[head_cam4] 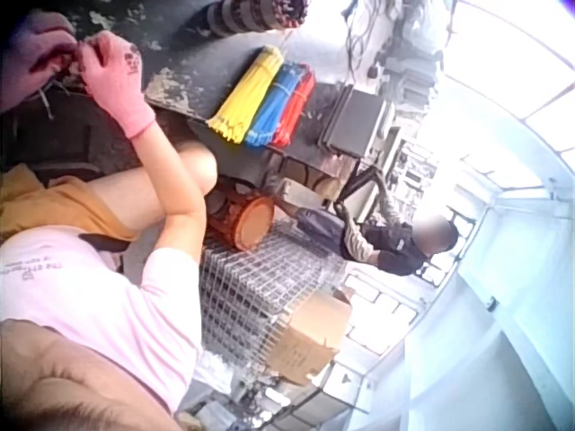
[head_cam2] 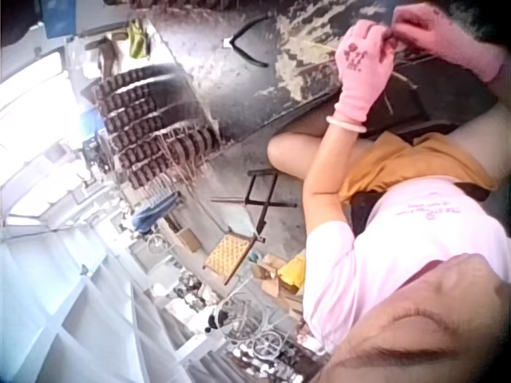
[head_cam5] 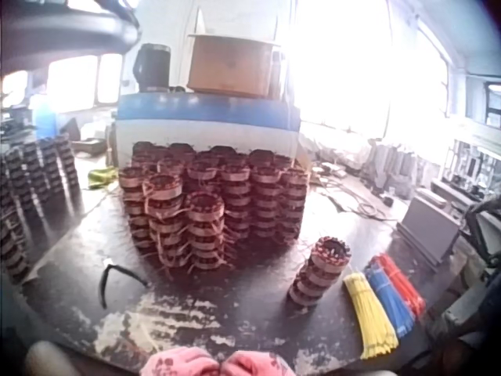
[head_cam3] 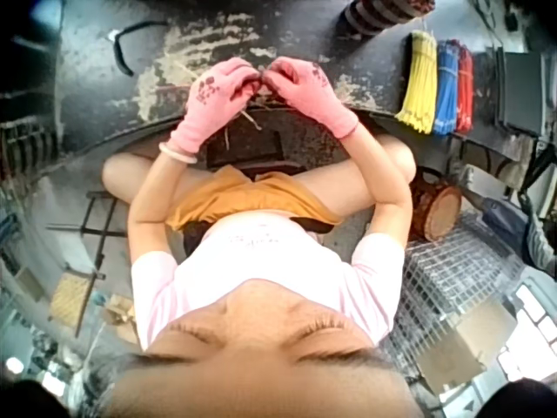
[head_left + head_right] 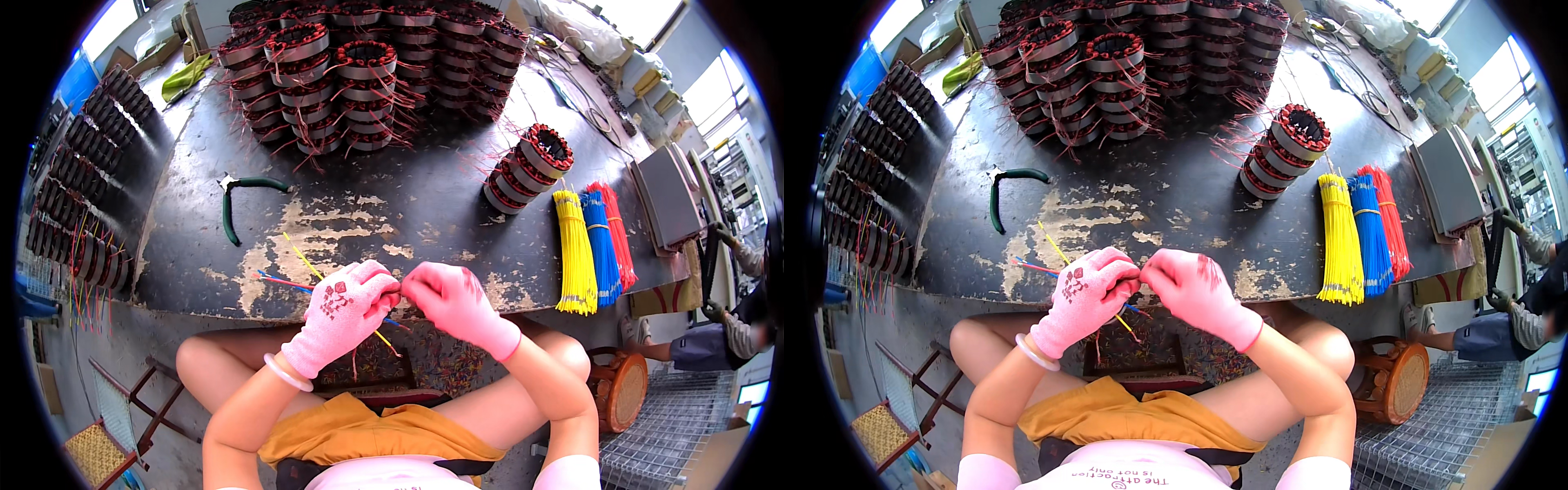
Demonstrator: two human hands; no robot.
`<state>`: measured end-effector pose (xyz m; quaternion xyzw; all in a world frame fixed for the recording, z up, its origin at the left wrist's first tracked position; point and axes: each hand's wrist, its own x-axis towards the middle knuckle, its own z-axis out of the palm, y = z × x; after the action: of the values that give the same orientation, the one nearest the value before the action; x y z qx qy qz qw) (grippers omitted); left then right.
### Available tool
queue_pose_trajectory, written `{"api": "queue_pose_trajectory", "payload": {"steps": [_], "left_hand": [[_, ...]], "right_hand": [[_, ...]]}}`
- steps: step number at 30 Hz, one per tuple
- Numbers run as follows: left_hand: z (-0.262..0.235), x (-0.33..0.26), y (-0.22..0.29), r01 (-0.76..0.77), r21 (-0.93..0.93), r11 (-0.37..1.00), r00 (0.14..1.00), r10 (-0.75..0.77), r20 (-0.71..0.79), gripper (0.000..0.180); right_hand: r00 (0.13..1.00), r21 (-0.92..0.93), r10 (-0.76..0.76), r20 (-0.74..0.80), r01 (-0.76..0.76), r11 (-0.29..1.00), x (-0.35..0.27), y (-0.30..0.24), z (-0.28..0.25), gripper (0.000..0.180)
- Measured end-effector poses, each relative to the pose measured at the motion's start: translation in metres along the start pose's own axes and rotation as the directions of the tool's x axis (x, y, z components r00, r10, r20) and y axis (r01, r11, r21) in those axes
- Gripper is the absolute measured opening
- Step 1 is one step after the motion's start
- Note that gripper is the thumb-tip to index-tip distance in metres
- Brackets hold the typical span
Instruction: The person sits at a workbench and assembles small cylindrical electrical components. They pick up a component, insert colored plastic ties into the top, and use pliers to cut the excess length. The person repeats this process for multiple units, stacking the finished components on the table.
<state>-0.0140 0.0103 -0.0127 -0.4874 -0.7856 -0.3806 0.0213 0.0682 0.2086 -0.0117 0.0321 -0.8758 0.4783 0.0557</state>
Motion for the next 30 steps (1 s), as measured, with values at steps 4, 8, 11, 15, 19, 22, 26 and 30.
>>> {"api": "queue_pose_trajectory", "payload": {"steps": [4, 8, 11, 15, 19, 22, 26, 30], "left_hand": [[-0.001, 0.0, 0.001, 0.017, -0.009, 1.0, 1.0, -0.017, 0.011, 0.011], [-0.001, -0.003, -0.001, 0.056, -0.035, 0.998, 0.998, -0.055, 0.026, 0.011], [-0.003, 0.0, 0.002, 0.042, -0.012, 0.999, 0.999, -0.042, 0.005, 0.01], [-0.001, 0.0, 0.0, 0.01, -0.034, 0.999, 1.0, -0.009, 0.011, 0.01], [-0.003, -0.001, 0.001, 0.061, -0.037, 0.997, 0.998, -0.06, 0.033, 0.01], [-0.003, 0.0, 0.003, 0.067, -0.036, 0.997, 0.997, -0.065, 0.043, 0.011], [-0.002, 0.001, 0.001, 0.007, -0.031, 0.999, 1.0, -0.007, 0.016, 0.01], [-0.004, -0.002, 0.0, 0.044, -0.04, 0.998, 0.998, -0.042, 0.048, 0.012]], "right_hand": [[0.844, 0.434, 0.475, 0.249, -0.536, 0.724, 0.005, -0.008, -0.002, 0.016], [0.987, -0.29, -0.094, -0.127, 0.053, 0.956, -0.011, -0.019, 0.001, 0.022], [0.936, -0.591, -0.346, -0.064, 0.244, 0.769, -0.009, -0.014, 0.0, 0.025], [0.956, -0.47, -0.282, -0.083, 0.212, 0.857, -0.012, 0.006, 0.006, 0.029], [0.891, -0.617, -0.433, -0.139, 0.264, 0.741, -0.015, -0.003, 0.0, 0.034], [0.888, -0.679, -0.458, -0.034, 0.315, 0.663, -0.013, -0.006, 0.002, 0.044], [0.965, -0.012, 0.249, 0.086, -0.249, 0.969, -0.012, -0.011, 0.003, 0.023], [0.771, 0.569, 0.435, 0.465, -0.636, 0.521, -0.009, -0.005, -0.003, 0.023]]}}
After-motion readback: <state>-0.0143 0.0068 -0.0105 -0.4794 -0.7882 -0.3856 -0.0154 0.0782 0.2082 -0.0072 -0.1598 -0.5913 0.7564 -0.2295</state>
